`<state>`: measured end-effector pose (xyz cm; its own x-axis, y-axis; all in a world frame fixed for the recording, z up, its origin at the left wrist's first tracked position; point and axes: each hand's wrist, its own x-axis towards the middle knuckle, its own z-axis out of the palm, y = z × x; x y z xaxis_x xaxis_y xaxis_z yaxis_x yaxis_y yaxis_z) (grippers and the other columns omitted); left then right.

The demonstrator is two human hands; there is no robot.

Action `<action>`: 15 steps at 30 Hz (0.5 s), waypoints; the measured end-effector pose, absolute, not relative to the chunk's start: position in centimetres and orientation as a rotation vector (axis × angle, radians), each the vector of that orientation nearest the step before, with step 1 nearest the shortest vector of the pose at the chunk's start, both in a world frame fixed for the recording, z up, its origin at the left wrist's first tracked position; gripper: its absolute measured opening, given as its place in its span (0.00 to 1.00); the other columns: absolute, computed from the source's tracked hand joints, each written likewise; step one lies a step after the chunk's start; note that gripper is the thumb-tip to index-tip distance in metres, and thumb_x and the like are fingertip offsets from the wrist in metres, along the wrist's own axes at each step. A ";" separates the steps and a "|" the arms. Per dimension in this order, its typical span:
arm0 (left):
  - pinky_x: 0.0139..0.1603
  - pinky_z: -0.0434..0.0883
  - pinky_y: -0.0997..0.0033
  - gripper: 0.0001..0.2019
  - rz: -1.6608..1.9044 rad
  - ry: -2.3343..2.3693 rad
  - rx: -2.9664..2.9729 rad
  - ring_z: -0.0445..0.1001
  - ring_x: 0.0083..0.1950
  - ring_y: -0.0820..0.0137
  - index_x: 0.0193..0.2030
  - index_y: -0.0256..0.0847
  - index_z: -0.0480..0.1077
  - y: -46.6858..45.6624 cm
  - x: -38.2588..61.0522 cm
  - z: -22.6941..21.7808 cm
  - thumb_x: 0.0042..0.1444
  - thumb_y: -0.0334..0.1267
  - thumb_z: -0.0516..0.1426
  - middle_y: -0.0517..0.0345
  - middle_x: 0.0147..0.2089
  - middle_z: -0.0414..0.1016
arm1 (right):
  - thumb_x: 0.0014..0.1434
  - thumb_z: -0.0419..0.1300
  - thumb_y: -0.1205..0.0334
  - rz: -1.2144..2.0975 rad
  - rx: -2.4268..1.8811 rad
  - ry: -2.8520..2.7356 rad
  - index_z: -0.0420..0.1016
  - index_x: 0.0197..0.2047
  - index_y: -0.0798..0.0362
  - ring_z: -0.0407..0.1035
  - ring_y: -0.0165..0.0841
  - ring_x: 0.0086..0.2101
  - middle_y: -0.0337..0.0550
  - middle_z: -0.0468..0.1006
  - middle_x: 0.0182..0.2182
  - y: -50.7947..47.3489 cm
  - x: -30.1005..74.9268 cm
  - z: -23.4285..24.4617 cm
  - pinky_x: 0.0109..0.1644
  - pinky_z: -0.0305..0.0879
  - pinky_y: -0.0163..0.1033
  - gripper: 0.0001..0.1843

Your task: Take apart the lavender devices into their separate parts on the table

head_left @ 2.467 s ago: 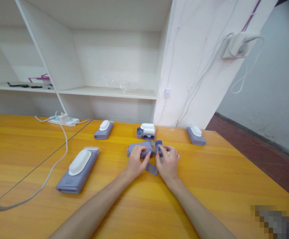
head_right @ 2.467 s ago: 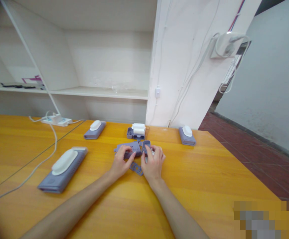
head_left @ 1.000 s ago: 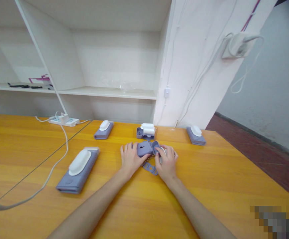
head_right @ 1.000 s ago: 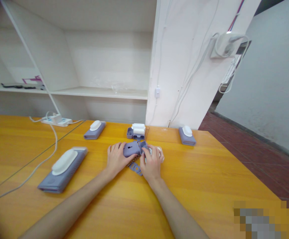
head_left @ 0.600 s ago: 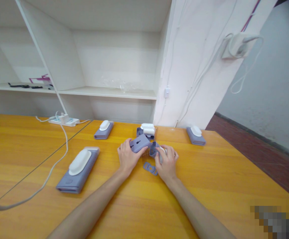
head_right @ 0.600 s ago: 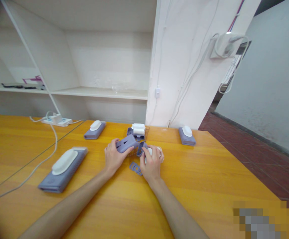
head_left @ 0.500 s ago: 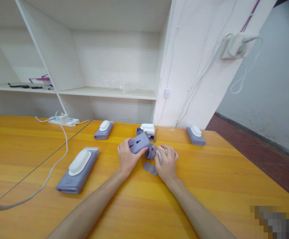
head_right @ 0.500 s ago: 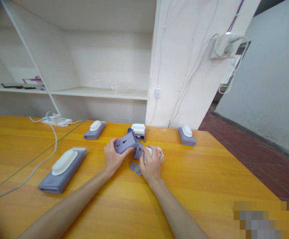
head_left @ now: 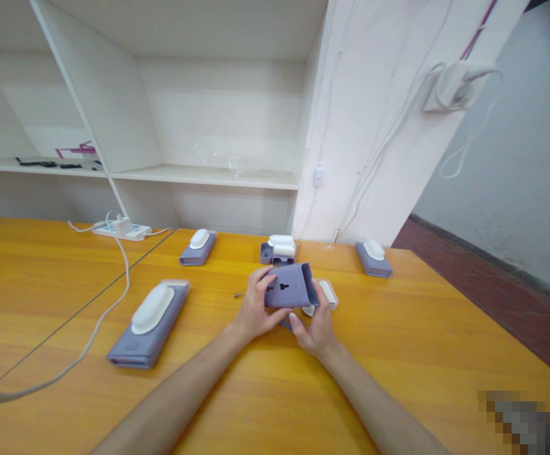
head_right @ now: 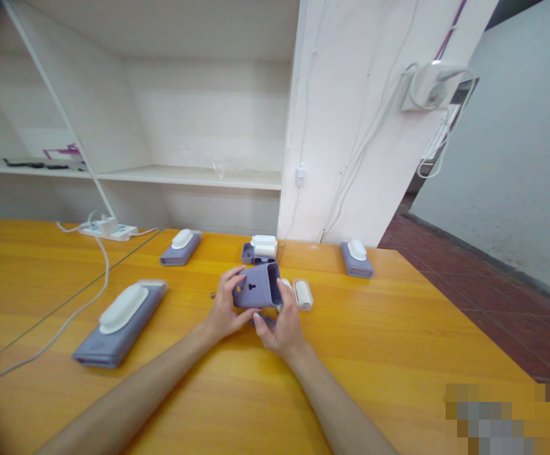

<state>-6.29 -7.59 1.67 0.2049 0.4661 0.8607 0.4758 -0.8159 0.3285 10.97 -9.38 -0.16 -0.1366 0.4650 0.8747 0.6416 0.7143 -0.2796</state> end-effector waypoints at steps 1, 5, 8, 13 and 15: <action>0.57 0.62 0.46 0.35 -1.708 -0.899 -2.465 0.58 0.62 0.54 0.60 0.41 0.50 -7.6 -6.2 1.6 0.48 0.42 0.62 0.40 0.61 0.55 | 0.55 0.56 0.51 -0.199 -0.872 -1.740 0.40 0.66 0.58 0.59 0.47 0.55 0.59 0.60 0.55 -9.5 10.8 -0.2 0.53 0.63 0.55 0.43; 0.58 0.63 0.47 0.33 -1.614 -0.788 -2.536 0.57 0.63 0.55 0.62 0.41 0.48 -7.9 -6.1 1.7 0.51 0.36 0.59 0.38 0.62 0.54 | 0.53 0.61 0.52 -0.173 -0.956 -1.521 0.42 0.66 0.54 0.61 0.44 0.54 0.56 0.60 0.55 -9.8 9.7 0.2 0.53 0.64 0.51 0.44; 0.57 0.64 0.49 0.33 -1.548 -0.780 -2.542 0.57 0.63 0.55 0.62 0.40 0.49 -8.1 -6.0 1.8 0.51 0.36 0.59 0.37 0.62 0.54 | 0.54 0.61 0.54 -0.053 -1.025 -1.410 0.45 0.64 0.53 0.60 0.43 0.54 0.56 0.59 0.56 -9.8 9.3 0.9 0.55 0.62 0.52 0.41; 0.56 0.67 0.52 0.32 -1.433 -0.784 -2.510 0.60 0.62 0.57 0.62 0.41 0.49 -8.2 -5.8 1.4 0.52 0.39 0.58 0.38 0.61 0.57 | 0.56 0.58 0.54 0.234 -1.044 -1.279 0.44 0.65 0.51 0.63 0.40 0.52 0.55 0.57 0.59 -9.7 9.6 3.6 0.56 0.61 0.50 0.39; 0.55 0.67 0.53 0.31 -1.409 -0.793 -2.488 0.61 0.61 0.57 0.61 0.41 0.50 -8.1 -5.7 1.2 0.53 0.39 0.58 0.39 0.60 0.58 | 0.58 0.57 0.54 0.270 -1.042 -1.217 0.43 0.65 0.51 0.62 0.39 0.54 0.54 0.55 0.61 -9.4 10.1 5.2 0.58 0.59 0.48 0.38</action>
<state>-5.71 -8.14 1.21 0.4110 0.3623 0.8366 0.5268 -0.8433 0.1064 10.14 -9.40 5.17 0.3798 0.6720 0.6357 0.3407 0.5373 -0.7715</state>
